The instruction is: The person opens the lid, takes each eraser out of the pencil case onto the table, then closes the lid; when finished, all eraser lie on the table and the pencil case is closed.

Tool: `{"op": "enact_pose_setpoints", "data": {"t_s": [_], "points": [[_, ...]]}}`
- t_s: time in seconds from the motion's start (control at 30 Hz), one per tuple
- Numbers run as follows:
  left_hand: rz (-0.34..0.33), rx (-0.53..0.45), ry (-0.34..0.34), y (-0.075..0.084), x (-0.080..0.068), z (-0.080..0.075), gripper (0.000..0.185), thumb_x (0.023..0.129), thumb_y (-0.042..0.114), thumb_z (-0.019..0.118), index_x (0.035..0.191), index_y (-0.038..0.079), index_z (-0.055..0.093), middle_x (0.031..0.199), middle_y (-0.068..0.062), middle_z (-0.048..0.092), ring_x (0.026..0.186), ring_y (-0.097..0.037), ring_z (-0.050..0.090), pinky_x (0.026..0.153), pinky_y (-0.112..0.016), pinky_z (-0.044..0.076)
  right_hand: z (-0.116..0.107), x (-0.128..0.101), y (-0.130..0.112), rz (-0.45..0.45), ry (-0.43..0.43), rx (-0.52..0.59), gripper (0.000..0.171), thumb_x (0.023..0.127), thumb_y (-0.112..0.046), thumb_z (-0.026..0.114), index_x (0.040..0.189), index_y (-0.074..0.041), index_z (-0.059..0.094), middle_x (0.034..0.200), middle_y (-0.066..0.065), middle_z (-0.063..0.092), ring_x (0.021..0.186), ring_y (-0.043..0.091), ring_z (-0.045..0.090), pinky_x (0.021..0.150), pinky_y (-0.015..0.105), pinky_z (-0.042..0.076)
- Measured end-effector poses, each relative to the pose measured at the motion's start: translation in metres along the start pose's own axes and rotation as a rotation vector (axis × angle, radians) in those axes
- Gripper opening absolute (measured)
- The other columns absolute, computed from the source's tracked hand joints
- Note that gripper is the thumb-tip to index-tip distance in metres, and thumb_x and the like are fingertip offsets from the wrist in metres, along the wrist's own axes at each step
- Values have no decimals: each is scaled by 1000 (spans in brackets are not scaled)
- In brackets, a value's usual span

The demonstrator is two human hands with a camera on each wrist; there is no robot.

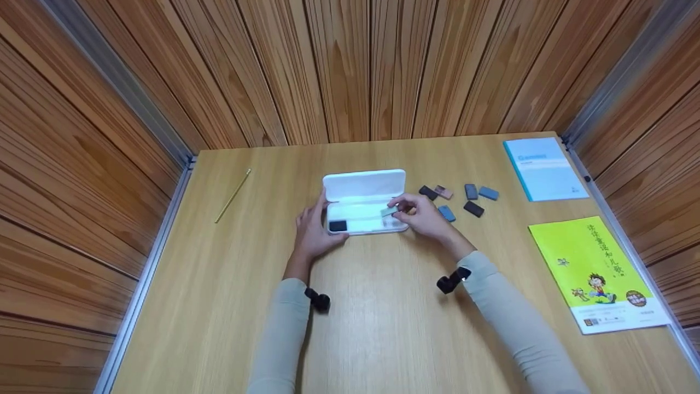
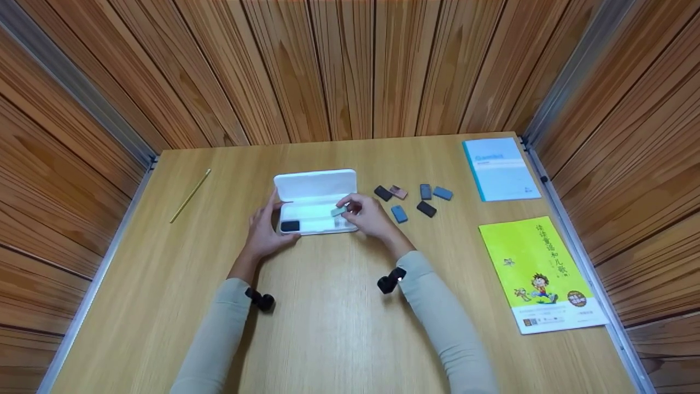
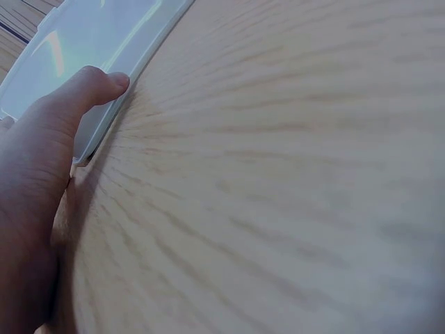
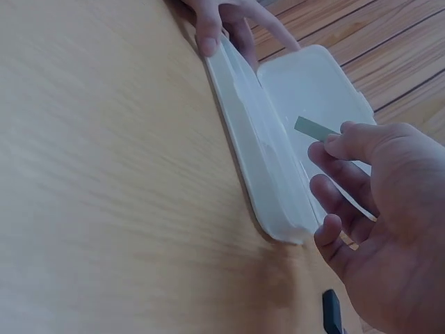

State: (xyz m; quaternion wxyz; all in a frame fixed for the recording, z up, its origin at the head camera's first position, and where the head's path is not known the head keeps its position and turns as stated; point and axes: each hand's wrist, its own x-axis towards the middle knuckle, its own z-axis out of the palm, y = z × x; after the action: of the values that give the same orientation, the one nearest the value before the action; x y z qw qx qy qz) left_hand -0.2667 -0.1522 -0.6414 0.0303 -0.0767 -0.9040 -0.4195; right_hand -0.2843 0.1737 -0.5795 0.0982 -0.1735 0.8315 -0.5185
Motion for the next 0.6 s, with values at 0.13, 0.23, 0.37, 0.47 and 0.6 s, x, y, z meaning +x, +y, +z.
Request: {"op": "enact_pose_setpoints", "data": {"t_s": [0.13,0.23,0.37,0.47,0.6], "points": [[-1,0,-1,0,0,0,133,82,49,97,183,33,12,173,-2,57,155,-37,46,135,-64,17,-14,-3,4,-1,21,-5,27,108,-4,71,135,-1,77,118,18,71,106,21,60,95,29,47],[1,0,0,1,-1,0,133,82,50,97,183,33,12,173,-3,57,154,-38,46,135,-64,18,-24,-5,9,9,34,-14,28,108,-5,72,135,-2,76,122,21,72,110,23,60,103,36,43],[3,-3,1,0,0,0,134,81,50,97,183,31,12,173,-3,58,154,-38,46,134,-63,18,-35,-7,14,28,43,-41,29,108,-7,73,136,-1,76,125,24,72,111,25,60,107,40,38],[-3,3,-3,1,0,0,134,81,51,96,183,32,12,172,-3,58,154,-39,46,133,-62,20,-42,-7,17,55,46,-61,30,109,-5,70,137,4,73,127,28,70,110,27,60,101,35,43],[-18,13,-8,2,0,-1,133,81,53,95,183,33,12,173,-3,58,156,-39,45,132,-62,22,-50,-7,23,88,40,-77,29,112,-2,64,139,6,71,128,28,67,109,27,57,89,24,47]]}}
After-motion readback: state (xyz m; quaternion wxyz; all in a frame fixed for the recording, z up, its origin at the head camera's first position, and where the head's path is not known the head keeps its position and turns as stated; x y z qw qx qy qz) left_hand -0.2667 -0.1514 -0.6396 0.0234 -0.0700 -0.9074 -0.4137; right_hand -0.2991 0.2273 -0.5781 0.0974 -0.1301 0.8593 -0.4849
